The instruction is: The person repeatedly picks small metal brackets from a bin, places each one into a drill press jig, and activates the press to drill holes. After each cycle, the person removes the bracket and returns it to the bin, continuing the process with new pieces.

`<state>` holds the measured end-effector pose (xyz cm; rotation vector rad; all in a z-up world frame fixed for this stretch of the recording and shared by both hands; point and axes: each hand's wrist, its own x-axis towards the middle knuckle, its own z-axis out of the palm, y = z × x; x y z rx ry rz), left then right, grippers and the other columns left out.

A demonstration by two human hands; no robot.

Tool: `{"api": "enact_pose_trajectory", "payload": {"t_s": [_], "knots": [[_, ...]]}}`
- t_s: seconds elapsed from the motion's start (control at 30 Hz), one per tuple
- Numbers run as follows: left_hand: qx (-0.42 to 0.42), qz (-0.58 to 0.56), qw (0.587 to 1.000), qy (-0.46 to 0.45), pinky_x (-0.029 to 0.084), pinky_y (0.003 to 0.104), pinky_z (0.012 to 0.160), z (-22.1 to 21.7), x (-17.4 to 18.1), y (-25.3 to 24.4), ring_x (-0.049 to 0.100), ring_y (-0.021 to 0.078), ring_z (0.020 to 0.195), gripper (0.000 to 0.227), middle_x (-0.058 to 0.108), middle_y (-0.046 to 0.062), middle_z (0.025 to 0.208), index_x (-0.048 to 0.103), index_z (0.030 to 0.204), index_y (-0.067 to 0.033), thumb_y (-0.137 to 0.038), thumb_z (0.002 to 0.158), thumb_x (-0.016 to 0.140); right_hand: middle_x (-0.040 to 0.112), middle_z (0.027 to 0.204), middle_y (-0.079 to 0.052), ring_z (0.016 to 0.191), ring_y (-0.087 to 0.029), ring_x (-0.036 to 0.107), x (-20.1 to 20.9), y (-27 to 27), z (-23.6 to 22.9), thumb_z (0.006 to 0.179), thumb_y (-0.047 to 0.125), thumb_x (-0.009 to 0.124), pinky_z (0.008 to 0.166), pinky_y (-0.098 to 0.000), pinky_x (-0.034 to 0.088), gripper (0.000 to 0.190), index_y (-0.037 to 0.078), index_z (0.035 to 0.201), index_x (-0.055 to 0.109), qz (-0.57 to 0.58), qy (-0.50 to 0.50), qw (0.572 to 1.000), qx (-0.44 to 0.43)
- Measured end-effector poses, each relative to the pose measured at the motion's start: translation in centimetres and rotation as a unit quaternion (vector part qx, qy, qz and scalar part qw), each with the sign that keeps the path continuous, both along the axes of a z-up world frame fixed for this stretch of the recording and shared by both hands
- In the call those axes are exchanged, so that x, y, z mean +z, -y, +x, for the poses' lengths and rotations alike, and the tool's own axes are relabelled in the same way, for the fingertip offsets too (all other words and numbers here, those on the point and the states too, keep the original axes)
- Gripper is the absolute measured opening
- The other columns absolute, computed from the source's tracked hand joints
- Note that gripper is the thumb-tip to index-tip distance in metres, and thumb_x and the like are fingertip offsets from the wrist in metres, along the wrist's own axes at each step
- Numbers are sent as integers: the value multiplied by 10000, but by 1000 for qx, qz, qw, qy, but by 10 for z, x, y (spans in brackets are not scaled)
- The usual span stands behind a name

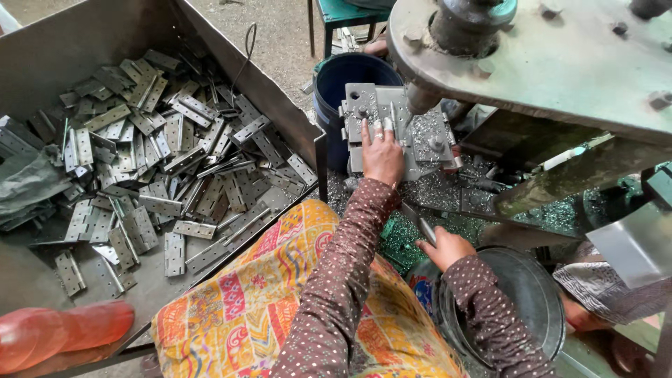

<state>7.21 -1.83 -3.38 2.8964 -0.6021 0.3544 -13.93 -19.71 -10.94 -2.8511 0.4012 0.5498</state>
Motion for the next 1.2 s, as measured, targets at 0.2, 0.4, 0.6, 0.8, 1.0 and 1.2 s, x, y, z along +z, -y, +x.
{"api": "enact_pose_trajectory", "payload": {"t_s": [0.2, 0.4, 0.6, 0.8, 1.0, 1.2], "knots": [[0, -23, 997, 76, 64, 617, 1240, -16, 1, -6, 526, 348, 1347, 303, 563, 189, 1444, 787, 1031, -51, -211, 945, 544, 714, 740, -209, 694, -403, 711, -47, -22, -30, 907, 494, 633, 643, -520, 566, 478, 65, 1110, 571, 48, 109, 993, -6], [-23, -16, 999, -22, 46, 636, 1258, -15, 3, -10, 542, 331, 1339, 283, 534, 191, 1496, 786, 880, -102, -202, 984, 541, 717, 708, -157, 637, -343, 736, -13, -6, -3, 886, 583, 660, 619, -468, 588, 541, 63, 1020, 592, 32, -14, 999, -18], [-23, 12, 999, -33, 15, 638, 1198, 2, 20, -3, 464, 371, 1379, 283, 489, 208, 1487, 782, 850, -101, -224, 931, 541, 713, 706, -163, 621, -349, 729, -22, -13, -13, 895, 555, 607, 607, -477, 588, 515, 76, 1084, 586, 45, 30, 998, -25], [-60, -82, 994, 28, 186, 574, 1230, -39, 22, -33, 527, 283, 1359, 268, 588, 111, 1410, 769, 970, -133, -240, 952, 523, 720, 834, -254, 776, -431, 712, -95, -7, -46, 907, 543, 635, 699, -521, 571, 547, 79, 1196, 614, 16, 58, 997, -51], [39, -183, 956, 225, 339, 459, 1202, -90, -11, -163, 595, 215, 1249, 322, 635, 44, 1329, 681, 1262, -125, -273, 995, 578, 713, 844, -244, 803, -452, 711, -26, 17, -18, 919, 555, 689, 752, -517, 559, 531, 45, 1061, 657, 48, 39, 998, -21], [393, -143, 908, 19, 493, 455, 893, -116, -86, -361, 628, 275, 1017, 214, 637, 90, 1168, 663, 1212, -124, -266, 1066, 599, 719, 736, -133, 544, -276, 683, 26, 24, 26, 891, 575, 680, 594, -410, 569, 577, 39, 1104, 697, 24, -47, 999, -5]]}}
